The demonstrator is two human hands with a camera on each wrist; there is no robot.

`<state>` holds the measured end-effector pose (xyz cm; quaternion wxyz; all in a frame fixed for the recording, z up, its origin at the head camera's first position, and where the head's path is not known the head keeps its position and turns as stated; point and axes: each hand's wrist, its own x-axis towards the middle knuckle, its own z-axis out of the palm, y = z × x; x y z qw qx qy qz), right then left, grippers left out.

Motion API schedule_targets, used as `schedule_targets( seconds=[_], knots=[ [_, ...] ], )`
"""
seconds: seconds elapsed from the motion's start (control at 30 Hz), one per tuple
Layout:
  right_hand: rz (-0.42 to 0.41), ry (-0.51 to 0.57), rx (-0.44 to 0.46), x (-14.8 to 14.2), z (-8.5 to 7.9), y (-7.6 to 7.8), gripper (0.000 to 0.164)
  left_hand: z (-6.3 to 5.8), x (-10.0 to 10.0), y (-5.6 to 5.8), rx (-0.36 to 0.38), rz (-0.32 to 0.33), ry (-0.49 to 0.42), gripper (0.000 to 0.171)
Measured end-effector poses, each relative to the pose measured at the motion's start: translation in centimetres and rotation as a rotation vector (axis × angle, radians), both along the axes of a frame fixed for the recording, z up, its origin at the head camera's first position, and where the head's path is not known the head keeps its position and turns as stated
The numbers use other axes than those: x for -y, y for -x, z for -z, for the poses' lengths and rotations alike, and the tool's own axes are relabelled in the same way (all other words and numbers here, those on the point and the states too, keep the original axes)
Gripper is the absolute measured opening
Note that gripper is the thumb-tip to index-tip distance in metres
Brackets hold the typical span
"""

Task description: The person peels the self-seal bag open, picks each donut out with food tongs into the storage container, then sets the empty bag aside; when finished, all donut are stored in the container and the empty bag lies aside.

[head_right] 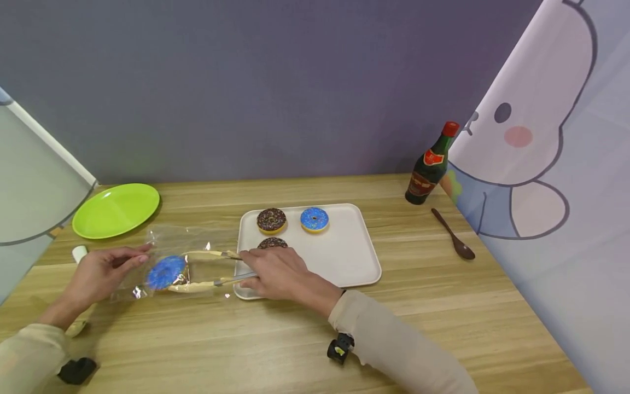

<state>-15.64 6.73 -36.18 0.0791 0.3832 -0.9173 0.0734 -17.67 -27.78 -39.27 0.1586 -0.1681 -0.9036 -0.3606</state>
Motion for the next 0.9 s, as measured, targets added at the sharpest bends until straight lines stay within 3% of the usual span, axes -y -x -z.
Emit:
schedule_targets(
  seconds=[0.23,0.5,0.9],
  knots=[
    [0.013,0.041,-0.001,-2.1,-0.3,-0.5,0.053,0.0,0.1,0.0,0.044,-0.022,0.003,0.008],
    [0.032,0.076,0.004,-4.8,-0.6,-1.4,0.054,0.0,0.3,0.0,0.018,-0.032,0.017,0.009],
    [0.056,0.122,-0.077,-7.5,-0.3,-3.4,0.053,0.1,0.8,-0.4,0.043,-0.044,0.036,0.008]
  ],
)
